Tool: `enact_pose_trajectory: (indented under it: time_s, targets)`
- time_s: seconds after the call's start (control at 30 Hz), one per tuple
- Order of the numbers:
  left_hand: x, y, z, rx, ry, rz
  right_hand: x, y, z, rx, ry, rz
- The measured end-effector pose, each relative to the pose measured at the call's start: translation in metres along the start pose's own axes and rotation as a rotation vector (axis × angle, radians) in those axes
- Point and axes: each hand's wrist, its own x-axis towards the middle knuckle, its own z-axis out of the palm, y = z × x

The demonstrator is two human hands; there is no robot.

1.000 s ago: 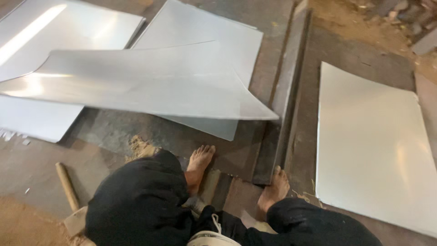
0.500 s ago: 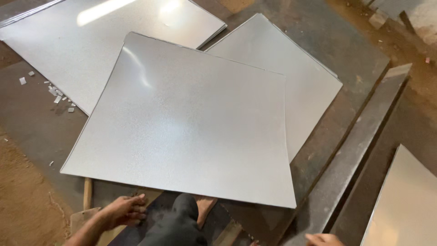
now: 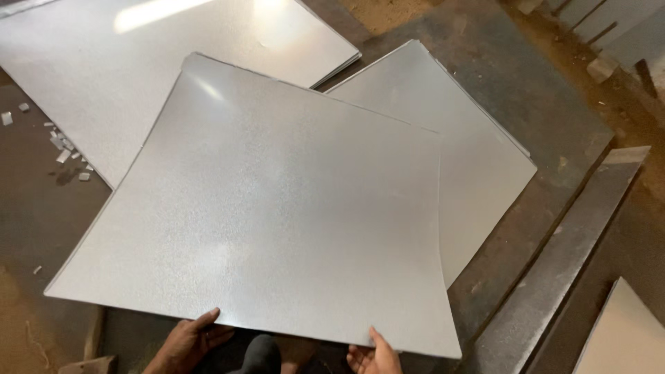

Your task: The person repeatedly places rectangular metal sheets onto a metal bending jig and uses a wooden mallet to strike the edge, bending the sheet. After each bend, the sheet is moved aside and a new one is positioned for the same operation.

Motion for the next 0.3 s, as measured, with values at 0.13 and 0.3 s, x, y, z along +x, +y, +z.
enact_pose_trajectory:
  time_s: [0.13, 0.3]
  targets:
    - [-0.010, -0.010, 0.013, -0.134, -0.103, 0.091, -0.026, -0.059, 0.039, -0.016, -0.255, -0.104]
    - [0.032, -0.001, 0.056, -0.329, -0.153, 0.120, -0.056, -0.113, 0.130, -0.190, -0.410, -0.438]
